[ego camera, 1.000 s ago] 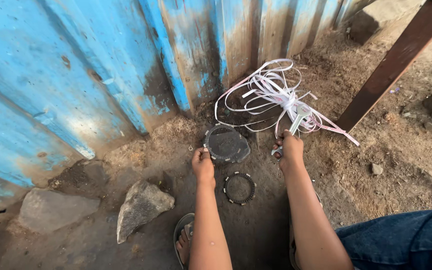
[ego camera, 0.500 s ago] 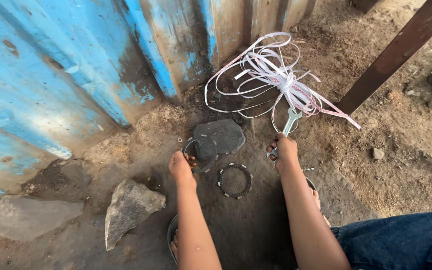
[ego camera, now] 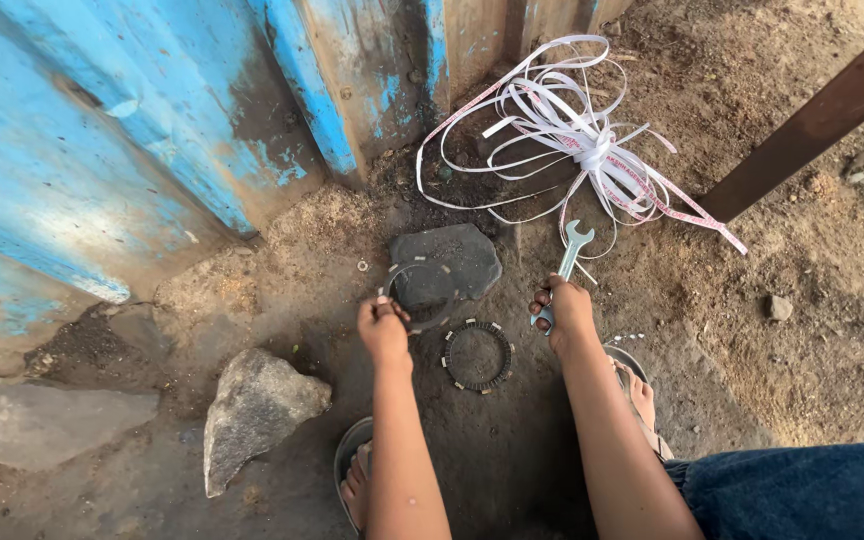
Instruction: The person repeatedly strikes a small, dark, circular metal object resting on the ground using a wrench as a makeshift hammer. The person holds the object steady with their left hand while striking it with the wrench in their right hand. A coiled white strap and a metal ring lie nearby on the dirt surface.
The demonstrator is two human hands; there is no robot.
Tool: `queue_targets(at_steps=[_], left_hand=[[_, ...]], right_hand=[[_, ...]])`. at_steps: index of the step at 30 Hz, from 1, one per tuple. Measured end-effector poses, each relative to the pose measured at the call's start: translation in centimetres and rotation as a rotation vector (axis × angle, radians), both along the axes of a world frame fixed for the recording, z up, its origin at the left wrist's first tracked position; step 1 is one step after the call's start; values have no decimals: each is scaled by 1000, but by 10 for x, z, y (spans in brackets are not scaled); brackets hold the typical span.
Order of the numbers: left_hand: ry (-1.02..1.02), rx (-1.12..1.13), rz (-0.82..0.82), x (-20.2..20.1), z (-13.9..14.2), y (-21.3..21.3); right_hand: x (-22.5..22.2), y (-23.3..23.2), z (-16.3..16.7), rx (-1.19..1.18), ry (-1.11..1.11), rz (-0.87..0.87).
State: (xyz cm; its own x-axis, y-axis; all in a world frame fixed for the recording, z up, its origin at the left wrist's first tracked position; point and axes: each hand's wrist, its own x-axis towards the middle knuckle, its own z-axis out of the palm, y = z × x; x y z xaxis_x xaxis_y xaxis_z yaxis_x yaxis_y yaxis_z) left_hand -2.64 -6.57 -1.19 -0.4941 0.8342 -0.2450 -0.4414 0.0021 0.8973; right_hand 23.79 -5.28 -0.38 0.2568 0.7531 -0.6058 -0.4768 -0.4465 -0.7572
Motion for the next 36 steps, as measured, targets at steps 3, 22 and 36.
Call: queue_targets(at_steps=[3, 22, 36], left_hand=[[6, -237, -22, 15, 7, 8], [1180, -238, -462, 36, 12, 36], [1513, -293, -494, 39, 19, 53]], right_hand=[[1, 3, -1, -9, -22, 3], [2, 10, -22, 21, -34, 49], [-21, 13, -6, 69, -457, 501]])
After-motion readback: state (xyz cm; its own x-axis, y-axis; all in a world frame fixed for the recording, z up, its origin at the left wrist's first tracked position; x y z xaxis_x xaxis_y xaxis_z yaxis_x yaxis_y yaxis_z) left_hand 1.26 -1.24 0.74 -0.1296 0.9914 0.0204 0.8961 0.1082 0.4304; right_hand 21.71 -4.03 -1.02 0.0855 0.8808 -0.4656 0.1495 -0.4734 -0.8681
